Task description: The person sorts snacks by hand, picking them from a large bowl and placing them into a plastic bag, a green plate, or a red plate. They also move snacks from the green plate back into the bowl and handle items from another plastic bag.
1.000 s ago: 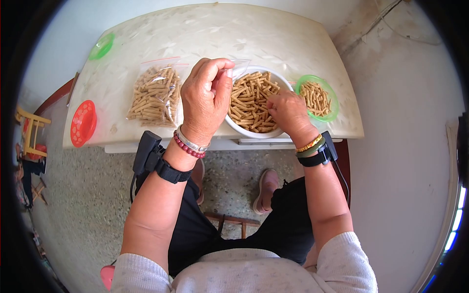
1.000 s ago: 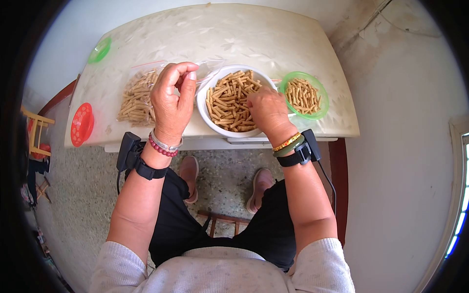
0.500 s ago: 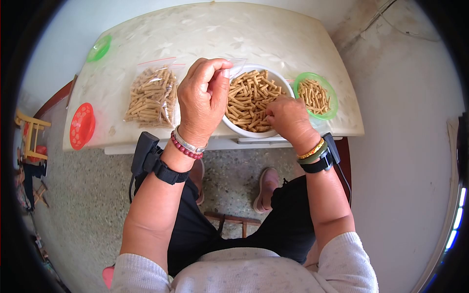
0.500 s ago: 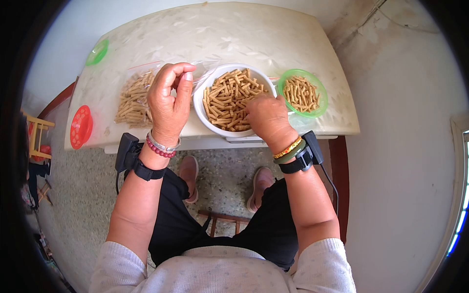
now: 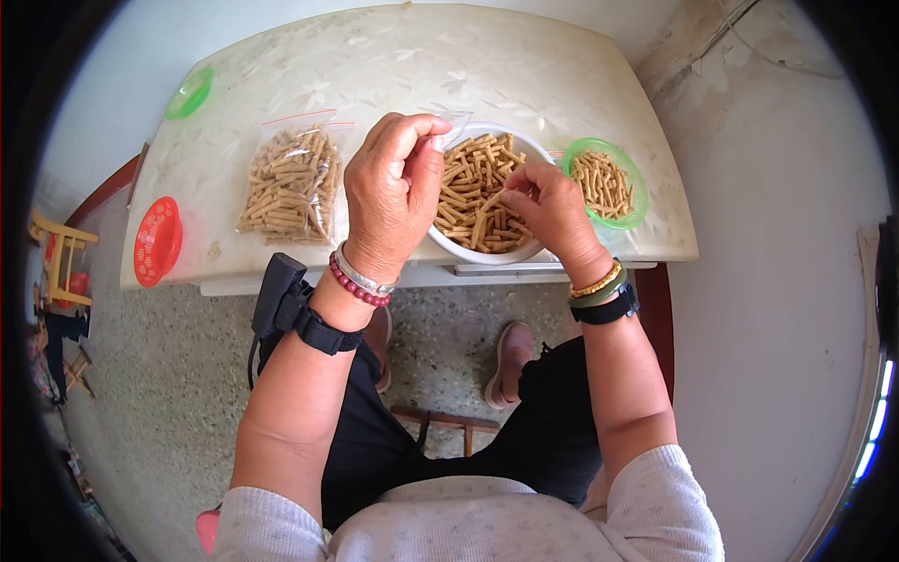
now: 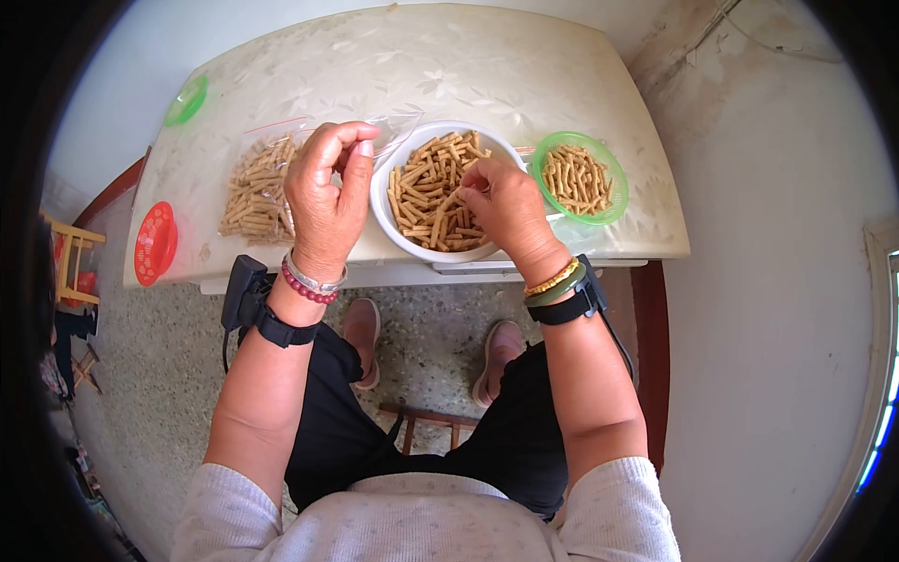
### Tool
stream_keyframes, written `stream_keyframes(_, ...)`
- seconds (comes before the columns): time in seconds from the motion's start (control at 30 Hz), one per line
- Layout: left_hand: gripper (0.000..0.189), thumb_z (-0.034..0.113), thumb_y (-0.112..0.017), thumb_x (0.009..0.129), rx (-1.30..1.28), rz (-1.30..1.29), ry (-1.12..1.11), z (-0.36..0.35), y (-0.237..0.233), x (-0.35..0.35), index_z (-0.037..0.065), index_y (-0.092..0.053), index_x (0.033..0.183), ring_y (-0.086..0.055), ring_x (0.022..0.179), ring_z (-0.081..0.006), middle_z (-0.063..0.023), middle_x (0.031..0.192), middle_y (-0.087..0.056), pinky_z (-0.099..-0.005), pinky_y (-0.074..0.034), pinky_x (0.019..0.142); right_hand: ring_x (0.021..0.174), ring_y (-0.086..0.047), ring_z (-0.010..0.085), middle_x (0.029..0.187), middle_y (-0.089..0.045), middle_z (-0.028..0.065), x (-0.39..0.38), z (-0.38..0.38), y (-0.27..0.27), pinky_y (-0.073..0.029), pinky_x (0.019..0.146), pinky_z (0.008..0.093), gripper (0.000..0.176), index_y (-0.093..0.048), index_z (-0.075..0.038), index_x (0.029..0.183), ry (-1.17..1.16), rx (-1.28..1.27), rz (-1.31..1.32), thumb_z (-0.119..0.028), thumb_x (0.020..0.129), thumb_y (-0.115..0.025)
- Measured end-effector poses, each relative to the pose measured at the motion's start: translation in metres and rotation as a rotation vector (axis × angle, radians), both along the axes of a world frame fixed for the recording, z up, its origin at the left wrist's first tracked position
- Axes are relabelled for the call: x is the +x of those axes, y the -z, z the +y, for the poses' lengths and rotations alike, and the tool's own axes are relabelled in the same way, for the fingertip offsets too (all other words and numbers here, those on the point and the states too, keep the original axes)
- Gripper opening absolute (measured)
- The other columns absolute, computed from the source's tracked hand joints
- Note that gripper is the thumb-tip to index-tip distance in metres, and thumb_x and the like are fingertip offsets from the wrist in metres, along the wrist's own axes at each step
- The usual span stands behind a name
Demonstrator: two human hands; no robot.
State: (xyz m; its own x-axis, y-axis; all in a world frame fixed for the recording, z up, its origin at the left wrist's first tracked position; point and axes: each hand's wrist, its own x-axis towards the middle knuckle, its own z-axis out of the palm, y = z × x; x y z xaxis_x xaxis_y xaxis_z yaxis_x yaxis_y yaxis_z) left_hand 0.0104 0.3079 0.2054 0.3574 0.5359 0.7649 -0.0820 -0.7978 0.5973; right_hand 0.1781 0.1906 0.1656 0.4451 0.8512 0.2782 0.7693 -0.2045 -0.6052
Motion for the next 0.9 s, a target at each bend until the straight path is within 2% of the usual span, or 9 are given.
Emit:
stream_keyframes(0.07,0.008,0.0,-0.057,0.085,-0.008,0.009,0.01,-0.001,0.0,0.001,0.002,-0.06,0.092,-0.058,0.063,-0.0173,-0.0087,0.081,-0.061,-0.0269,-0.046,0.057,0.066,-0.061,0.0164,0.076,-0.065,0.007,0.004,-0.001,0.0,-0.05,0.063,0.0291,0.013,-0.064,-0.005,0.086,-0.01,0.057,0.237,-0.013,0.077,-0.07)
stream_keyframes(0.17,0.009,-0.001,-0.057,0.084,-0.001,0.045,0.017,-0.003,0.001,0.002,0.003,-0.06,0.091,-0.059,0.064,-0.0191,-0.009,0.081,-0.061,-0.0278,-0.046,0.057,0.065,-0.058,0.0123,0.073,-0.064,0.0052,0.01,-0.002,0.001,-0.049,0.063,0.0268,0.015,-0.065,-0.004,0.086,-0.019,0.091,0.369,-0.016,0.078,-0.07)
stream_keyframes(0.47,0.008,-0.001,-0.056,0.083,0.015,0.06,0.029,-0.005,0.003,0.006,0.003,-0.06,0.089,-0.061,0.068,-0.0249,-0.0094,0.08,-0.061,-0.0316,-0.048,0.059,0.064,-0.058,0.013,0.069,-0.062,0.0064,0.002,-0.001,-0.004,-0.049,0.062,0.0279,0.015,-0.065,-0.005,0.084,0.001,-0.053,0.254,-0.018,0.078,-0.071)
stream_keyframes(0.6,0.007,0.0,-0.056,0.083,-0.02,0.118,0.052,-0.007,0.002,0.005,0.003,-0.059,0.089,-0.061,0.07,-0.0262,-0.0102,0.081,-0.061,-0.0326,-0.048,0.061,0.063,-0.056,0.0097,0.069,-0.061,0.0028,0.003,0.001,0.001,-0.048,0.061,0.0249,0.013,-0.064,-0.004,0.084,-0.014,0.034,0.287,-0.015,0.08,-0.07)
stream_keyframes(0.67,0.007,0.0,-0.056,0.083,-0.042,0.162,0.077,-0.01,0.001,0.005,0.003,-0.059,0.088,-0.061,0.07,-0.0271,-0.0105,0.081,-0.062,-0.0334,-0.048,0.062,0.066,-0.054,0.0052,0.072,-0.06,-0.0023,0.005,0.003,0.003,-0.047,0.062,0.0204,0.008,-0.063,-0.004,0.087,-0.071,0.177,0.511,-0.009,0.083,-0.067)
stream_keyframes(0.8,0.009,0.001,-0.059,0.081,-0.006,0.256,0.126,-0.012,0.013,0.01,0.003,-0.059,0.09,-0.061,0.073,-0.0301,-0.0111,0.083,-0.062,-0.0363,-0.049,0.064,0.072,-0.053,0.0025,0.078,-0.058,-0.0051,0.005,0.003,-0.001,-0.045,0.066,0.0176,0.008,-0.061,-0.004,0.091,-0.132,0.266,0.623,-0.004,0.085,-0.065)
stream_keyframes(0.87,0.012,0.0,-0.061,0.083,-0.04,0.281,0.121,-0.014,0.017,0.012,0.002,-0.062,0.095,-0.054,0.061,-0.0151,-0.0072,0.076,-0.058,-0.0265,-0.044,0.055,0.076,-0.053,0.0031,0.082,-0.058,-0.0044,0.006,0.002,-0.002,-0.046,0.069,0.0179,0.009,-0.06,-0.004,0.094,-0.203,0.336,0.715,-0.003,0.085,-0.064)
stream_keyframes(0.9,0.012,0.0,-0.061,0.083,-0.04,0.282,0.122,-0.016,0.017,0.012,0.002,-0.062,0.095,-0.054,0.061,-0.0151,-0.0072,0.076,-0.058,-0.0265,-0.044,0.055,0.076,-0.053,0.0031,0.082,-0.058,-0.0044,0.005,0.001,-0.004,-0.046,0.069,0.0179,0.009,-0.06,-0.004,0.094,-0.202,0.336,0.715,-0.003,0.085,-0.064)
